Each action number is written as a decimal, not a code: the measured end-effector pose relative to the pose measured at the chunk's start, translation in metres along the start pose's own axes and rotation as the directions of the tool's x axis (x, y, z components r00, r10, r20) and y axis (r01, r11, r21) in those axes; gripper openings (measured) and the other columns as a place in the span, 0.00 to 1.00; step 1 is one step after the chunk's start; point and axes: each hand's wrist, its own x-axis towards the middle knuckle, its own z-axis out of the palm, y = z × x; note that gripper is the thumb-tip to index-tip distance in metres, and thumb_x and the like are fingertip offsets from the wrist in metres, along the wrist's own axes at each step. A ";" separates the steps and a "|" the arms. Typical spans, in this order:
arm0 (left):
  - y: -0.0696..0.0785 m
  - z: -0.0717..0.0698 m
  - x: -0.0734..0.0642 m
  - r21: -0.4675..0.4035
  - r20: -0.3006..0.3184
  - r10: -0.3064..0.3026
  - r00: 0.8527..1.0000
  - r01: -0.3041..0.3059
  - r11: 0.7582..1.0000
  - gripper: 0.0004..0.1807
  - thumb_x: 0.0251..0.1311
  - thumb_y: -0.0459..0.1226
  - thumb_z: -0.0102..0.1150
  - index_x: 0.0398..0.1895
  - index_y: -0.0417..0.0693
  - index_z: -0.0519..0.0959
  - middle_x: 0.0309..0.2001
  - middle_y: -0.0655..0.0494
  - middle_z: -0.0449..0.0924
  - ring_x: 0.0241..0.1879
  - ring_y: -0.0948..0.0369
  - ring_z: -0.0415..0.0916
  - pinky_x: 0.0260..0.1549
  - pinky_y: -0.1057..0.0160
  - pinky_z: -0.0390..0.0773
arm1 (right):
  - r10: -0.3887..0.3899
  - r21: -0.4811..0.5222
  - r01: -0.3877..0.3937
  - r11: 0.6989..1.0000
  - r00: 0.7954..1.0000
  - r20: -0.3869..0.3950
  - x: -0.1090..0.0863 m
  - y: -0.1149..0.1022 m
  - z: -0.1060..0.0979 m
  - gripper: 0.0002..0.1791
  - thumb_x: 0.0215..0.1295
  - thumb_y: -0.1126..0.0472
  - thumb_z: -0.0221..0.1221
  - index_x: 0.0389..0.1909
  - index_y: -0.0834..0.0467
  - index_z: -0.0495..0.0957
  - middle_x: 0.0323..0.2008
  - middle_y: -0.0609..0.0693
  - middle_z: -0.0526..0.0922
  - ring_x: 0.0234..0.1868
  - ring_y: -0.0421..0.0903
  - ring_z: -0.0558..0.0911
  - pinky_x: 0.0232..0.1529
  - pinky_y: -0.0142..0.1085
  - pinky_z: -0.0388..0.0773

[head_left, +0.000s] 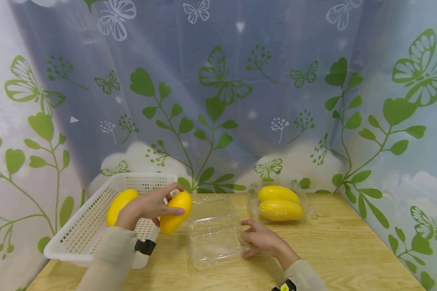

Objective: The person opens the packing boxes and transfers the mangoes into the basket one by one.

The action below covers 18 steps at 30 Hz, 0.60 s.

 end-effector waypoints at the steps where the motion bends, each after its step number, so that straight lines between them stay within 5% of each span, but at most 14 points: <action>1: 0.000 -0.001 -0.001 0.003 -0.003 -0.004 1.000 0.004 1.000 0.35 0.63 0.51 0.70 0.69 0.59 0.64 0.56 0.37 0.70 0.38 0.52 0.82 0.26 0.53 0.88 | -0.001 0.000 0.001 1.000 1.000 0.001 0.000 0.000 0.000 0.39 0.66 0.66 0.52 0.76 0.72 0.53 0.65 0.76 0.66 0.51 0.53 0.81 0.41 0.48 0.89; 18: -0.008 -0.018 -0.014 -0.020 -0.028 -0.008 1.000 0.007 1.000 0.36 0.64 0.50 0.70 0.70 0.57 0.63 0.53 0.37 0.73 0.37 0.53 0.82 0.27 0.53 0.87 | 0.003 -0.004 -0.003 1.000 1.000 -0.011 0.000 -0.001 0.002 0.39 0.66 0.67 0.53 0.76 0.72 0.53 0.64 0.77 0.67 0.50 0.54 0.81 0.40 0.49 0.89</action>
